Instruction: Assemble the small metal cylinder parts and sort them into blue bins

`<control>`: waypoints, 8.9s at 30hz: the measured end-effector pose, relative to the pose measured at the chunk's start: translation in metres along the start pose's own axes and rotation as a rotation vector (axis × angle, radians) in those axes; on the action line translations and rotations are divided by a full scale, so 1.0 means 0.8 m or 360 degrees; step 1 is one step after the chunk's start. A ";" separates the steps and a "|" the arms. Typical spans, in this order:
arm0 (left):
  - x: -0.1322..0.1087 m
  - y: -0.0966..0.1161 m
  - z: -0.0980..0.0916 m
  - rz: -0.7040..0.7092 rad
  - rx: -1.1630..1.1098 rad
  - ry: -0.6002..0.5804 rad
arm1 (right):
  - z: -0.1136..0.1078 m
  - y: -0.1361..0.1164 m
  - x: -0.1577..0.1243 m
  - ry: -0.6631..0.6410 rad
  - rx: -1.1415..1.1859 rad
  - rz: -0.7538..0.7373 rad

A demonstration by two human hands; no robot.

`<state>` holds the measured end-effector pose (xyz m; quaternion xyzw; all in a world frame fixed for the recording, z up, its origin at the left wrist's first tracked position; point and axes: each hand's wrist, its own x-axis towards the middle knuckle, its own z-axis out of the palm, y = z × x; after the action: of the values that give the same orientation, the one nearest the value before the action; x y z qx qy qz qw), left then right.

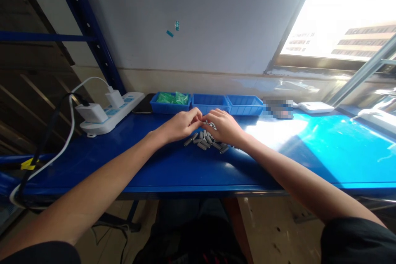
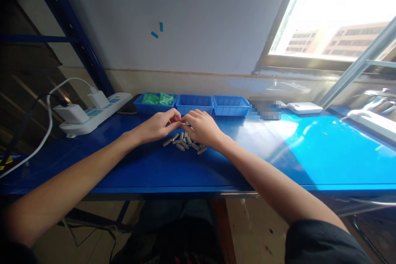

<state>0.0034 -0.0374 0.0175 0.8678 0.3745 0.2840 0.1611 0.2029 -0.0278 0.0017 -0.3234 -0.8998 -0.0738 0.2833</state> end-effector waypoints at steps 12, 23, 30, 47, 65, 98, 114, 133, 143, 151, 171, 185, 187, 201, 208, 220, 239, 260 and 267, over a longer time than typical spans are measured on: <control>-0.002 -0.004 0.000 0.0010 0.0351 0.0083 | -0.001 0.004 0.002 0.0013 0.0133 0.0062; -0.002 -0.004 -0.002 -0.0054 0.0347 0.0079 | -0.006 -0.003 0.000 0.0099 0.0131 0.0064; -0.003 0.002 0.000 -0.0039 0.0243 0.0120 | -0.003 -0.002 0.001 0.0114 0.0108 0.0166; -0.003 -0.001 0.003 -0.0050 0.0306 0.0104 | -0.003 -0.006 -0.001 0.0176 0.0118 0.0101; -0.005 -0.002 0.010 -0.0110 0.0150 0.0106 | -0.004 -0.009 0.000 0.0224 0.0144 0.0128; -0.007 -0.006 0.020 -0.0185 -0.0290 0.0106 | -0.004 -0.002 -0.003 0.0010 0.0175 0.0161; -0.007 -0.007 0.016 -0.0213 -0.0372 -0.0009 | -0.008 -0.012 -0.005 0.0043 0.0138 0.0142; -0.009 -0.005 0.013 -0.0133 -0.0217 0.0076 | -0.006 -0.017 -0.005 0.0085 0.0173 0.0172; -0.010 -0.002 0.017 -0.0054 -0.0083 0.0258 | -0.004 -0.013 -0.004 0.0060 0.0274 0.0212; -0.004 -0.006 0.012 0.0045 -0.0156 0.0214 | -0.009 -0.016 -0.002 0.0210 0.0305 0.0169; 0.004 -0.044 0.013 -0.0111 0.0358 -0.0120 | -0.006 0.082 0.002 0.0307 -0.0356 0.0785; 0.006 -0.022 0.012 -0.0087 -0.0043 0.0288 | -0.005 0.014 0.000 0.0189 0.0102 0.0224; 0.006 -0.020 0.016 -0.0139 -0.0199 0.0339 | -0.002 0.010 -0.001 0.0144 0.0099 0.0152; -0.002 -0.013 0.022 -0.0040 -0.0164 0.0367 | -0.002 0.000 -0.002 0.0099 0.0151 0.0160; -0.003 -0.011 0.022 -0.0125 -0.0148 0.0361 | -0.005 -0.003 -0.003 0.0128 0.0279 0.0222; -0.006 -0.013 0.025 -0.0147 -0.0319 0.0175 | -0.006 -0.002 -0.005 0.0024 0.0139 0.0128; -0.008 -0.008 0.019 -0.0217 -0.0353 0.0079 | -0.008 -0.014 -0.002 0.0095 0.0171 0.0189; -0.011 -0.003 0.018 -0.0146 -0.0256 0.0051 | -0.003 -0.015 -0.003 0.0082 0.0229 0.0176; -0.013 -0.001 0.028 -0.0129 -0.0212 0.0246 | -0.003 -0.012 -0.002 0.0052 0.0162 0.0246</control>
<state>0.0105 -0.0458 -0.0043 0.8148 0.4009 0.3677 0.2003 0.1994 -0.0367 0.0036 -0.3757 -0.8701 -0.0113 0.3189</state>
